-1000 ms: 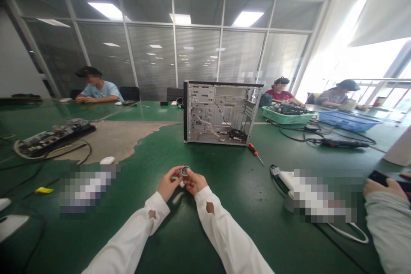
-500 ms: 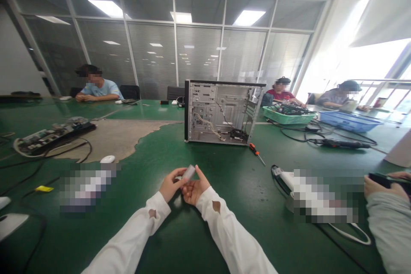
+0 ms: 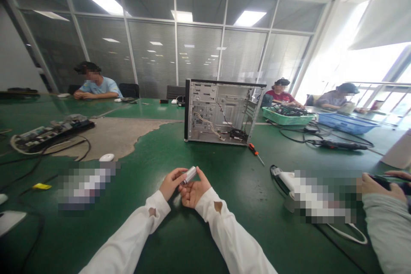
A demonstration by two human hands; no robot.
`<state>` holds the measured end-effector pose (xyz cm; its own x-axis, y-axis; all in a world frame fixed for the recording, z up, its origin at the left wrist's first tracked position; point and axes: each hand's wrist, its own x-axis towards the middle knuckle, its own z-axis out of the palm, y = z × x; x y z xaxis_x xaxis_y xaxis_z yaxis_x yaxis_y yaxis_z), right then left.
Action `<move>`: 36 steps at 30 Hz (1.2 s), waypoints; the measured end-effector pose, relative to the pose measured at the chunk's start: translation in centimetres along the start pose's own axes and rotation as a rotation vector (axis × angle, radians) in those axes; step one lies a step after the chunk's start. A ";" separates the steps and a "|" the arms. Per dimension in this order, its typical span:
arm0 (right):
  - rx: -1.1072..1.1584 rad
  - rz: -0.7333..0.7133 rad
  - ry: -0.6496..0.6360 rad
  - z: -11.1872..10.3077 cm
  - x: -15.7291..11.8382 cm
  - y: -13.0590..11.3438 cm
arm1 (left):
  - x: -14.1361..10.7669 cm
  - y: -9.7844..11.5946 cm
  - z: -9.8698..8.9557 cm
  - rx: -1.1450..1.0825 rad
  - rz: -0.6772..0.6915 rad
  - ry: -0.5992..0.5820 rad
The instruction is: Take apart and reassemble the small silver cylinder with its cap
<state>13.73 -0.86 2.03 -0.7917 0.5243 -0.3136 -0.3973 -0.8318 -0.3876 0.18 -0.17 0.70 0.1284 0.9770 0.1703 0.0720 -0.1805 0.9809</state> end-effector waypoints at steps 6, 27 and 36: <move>0.033 -0.004 -0.038 0.2 -0.2 0.0 | -0.1 0.5 0.0 -0.013 0.009 -0.001; -0.421 -0.548 0.329 -1.0 1.5 -0.2 | 0.3 -0.3 -0.3 -0.074 -0.022 0.041; -0.978 -1.046 0.609 -2.3 2.4 0.2 | 0.6 -0.8 -0.4 -0.104 -0.058 0.045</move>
<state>12.82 0.65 -0.80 0.0325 0.9678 0.2496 0.0058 0.2496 -0.9683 -0.15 0.59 0.09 0.0826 0.9900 0.1146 -0.0251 -0.1129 0.9933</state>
